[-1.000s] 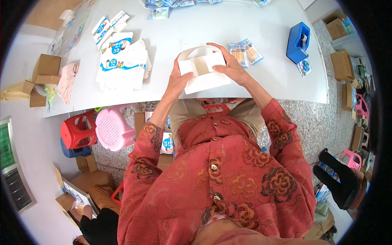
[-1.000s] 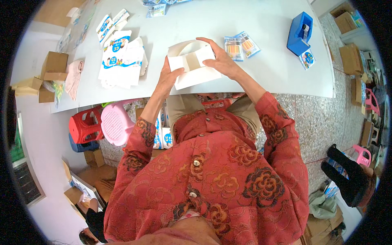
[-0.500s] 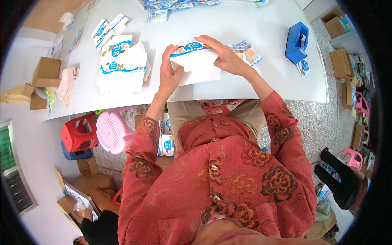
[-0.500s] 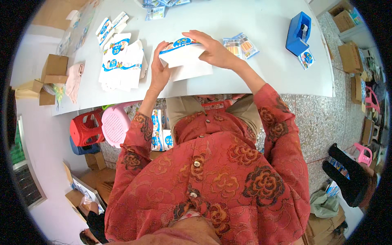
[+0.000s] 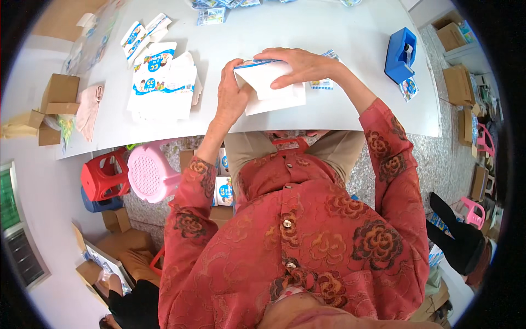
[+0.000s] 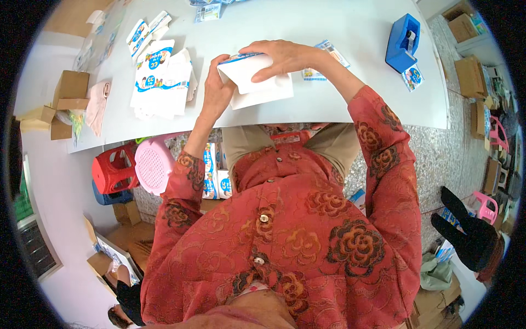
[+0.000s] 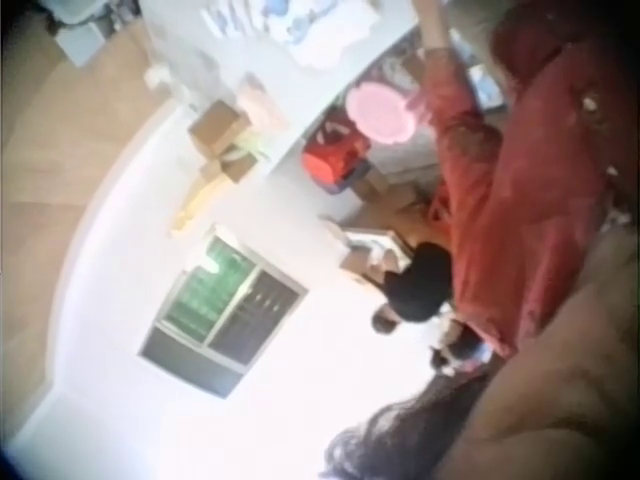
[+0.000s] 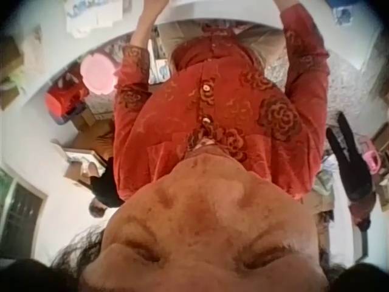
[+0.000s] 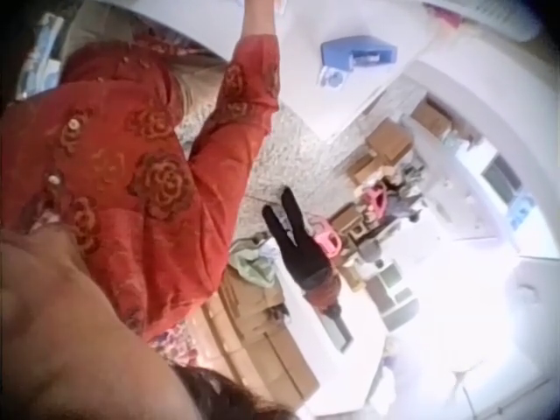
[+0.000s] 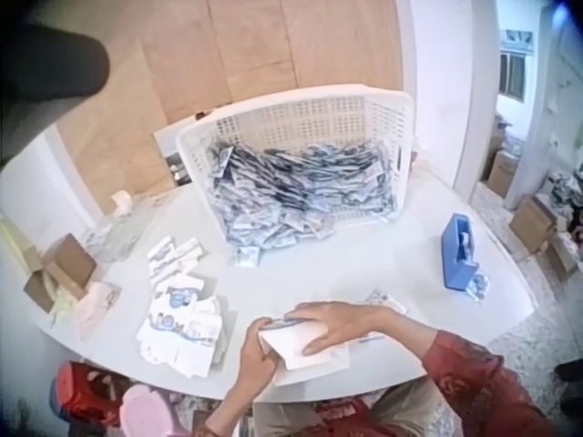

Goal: Organizing, stacking, and packaging small paper labels or product sachets into containers and boxes.

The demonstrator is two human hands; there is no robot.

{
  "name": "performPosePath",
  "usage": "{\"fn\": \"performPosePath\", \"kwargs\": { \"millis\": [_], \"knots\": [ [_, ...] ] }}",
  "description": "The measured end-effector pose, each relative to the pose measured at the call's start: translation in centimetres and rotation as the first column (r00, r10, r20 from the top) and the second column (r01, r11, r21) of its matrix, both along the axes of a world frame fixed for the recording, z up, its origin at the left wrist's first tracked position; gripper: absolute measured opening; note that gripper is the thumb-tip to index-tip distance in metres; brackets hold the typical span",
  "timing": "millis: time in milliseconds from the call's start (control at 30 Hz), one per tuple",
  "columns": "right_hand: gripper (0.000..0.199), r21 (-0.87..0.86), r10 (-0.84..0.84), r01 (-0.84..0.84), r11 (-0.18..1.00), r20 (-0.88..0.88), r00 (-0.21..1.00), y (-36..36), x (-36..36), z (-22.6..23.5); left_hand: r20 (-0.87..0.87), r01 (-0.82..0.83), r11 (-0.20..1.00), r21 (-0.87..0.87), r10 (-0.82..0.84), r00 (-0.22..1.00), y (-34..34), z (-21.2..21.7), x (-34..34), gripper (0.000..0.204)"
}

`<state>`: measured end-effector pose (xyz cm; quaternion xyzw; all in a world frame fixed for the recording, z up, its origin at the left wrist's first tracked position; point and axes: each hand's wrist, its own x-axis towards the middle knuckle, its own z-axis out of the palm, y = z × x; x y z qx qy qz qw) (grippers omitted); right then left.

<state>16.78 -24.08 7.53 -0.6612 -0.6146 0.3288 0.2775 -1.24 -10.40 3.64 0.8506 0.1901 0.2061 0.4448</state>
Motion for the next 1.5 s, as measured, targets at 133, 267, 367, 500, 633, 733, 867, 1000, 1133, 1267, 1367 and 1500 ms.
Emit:
{"fn": "performPosePath", "kwargs": {
  "millis": [133, 267, 367, 500, 633, 733, 867, 1000, 1133, 1267, 1367, 1500],
  "knots": [
    [0.072, -0.038, -0.039, 0.045, 0.998, 0.139, 0.99, 0.5, 0.8, -1.1, -0.025, 0.176, 0.981, -0.082, -0.179, 0.984, 1.1, -0.5, 0.0, 0.069],
    [0.074, 0.053, -0.064, 0.05, 0.997, 0.289, 0.955, 0.5, -0.3, -1.7, -0.048, 0.214, 0.968, -0.13, -0.222, 0.974, 1.4, -0.8, -0.4, 0.075],
    [0.072, 0.15, -0.099, 0.046, 0.988, 0.368, 0.924, 0.5, -1.1, -2.0, -0.026, 0.179, 0.974, -0.141, -0.185, 0.982, 1.2, -1.1, -0.3, 0.075],
    [0.078, 0.18, -0.116, 0.013, 0.984, 0.576, 0.809, 1.0, -2.5, -2.6, -0.056, -0.048, 0.999, 0.008, 0.048, 0.997, 0.3, -1.6, 0.0, 0.075],
    [0.082, 0.057, -0.06, 0.03, 0.998, 0.648, 0.759, 0.6, -4.2, -0.9, -0.024, -0.071, 0.994, 0.083, 0.073, 0.997, 0.1, -1.1, -0.9, 0.073],
    [0.079, 0.097, -0.049, -0.002, 0.995, 0.521, 0.852, -0.1, -3.7, -1.4, 0.042, -0.026, 0.994, 0.11, 0.022, 0.999, -0.3, -0.7, -1.2, 0.073],
    [0.065, 0.256, -0.063, 0.025, 0.966, 0.14, 0.988, -0.3, -2.5, -0.7, 0.166, -0.035, 0.929, 0.368, -0.029, 0.986, -0.1, -0.4, -1.6, 0.072],
    [0.044, 0.393, -0.162, 0.039, 0.919, 0.285, 0.945, 0.3, -2.6, 0.0, 0.278, -0.109, 0.792, 0.6, -0.078, 0.958, 0.5, -1.5, -1.9, 0.065],
    [0.023, 0.511, -0.216, -0.044, 0.859, 0.439, 0.872, 0.2, -5.0, -3.4, 0.129, -0.06, 0.581, 0.812, -0.079, 0.988, 1.3, -3.9, -3.5, 0.073],
    [0.027, 0.443, -0.171, -0.087, 0.892, 0.509, 0.844, -1.6, -7.0, -6.2, -0.117, 0.134, 0.613, 0.779, -0.068, 0.991, 0.0, -4.6, -6.4, 0.079],
    [0.029, 0.536, -0.226, -0.031, 0.844, 0.408, 0.885, -2.9, -8.0, -5.6, -0.103, 0.127, 0.689, 0.713, -0.077, 0.992, -0.6, -3.3, -7.8, 0.076],
    [0.031, 0.586, -0.281, 0.013, 0.81, 0.369, 0.886, -4.2, -7.3, -3.6, -0.029, 0.068, 0.76, 0.646, -0.065, 0.997, -0.5, -0.1, -7.7, 0.06]
  ]
}}
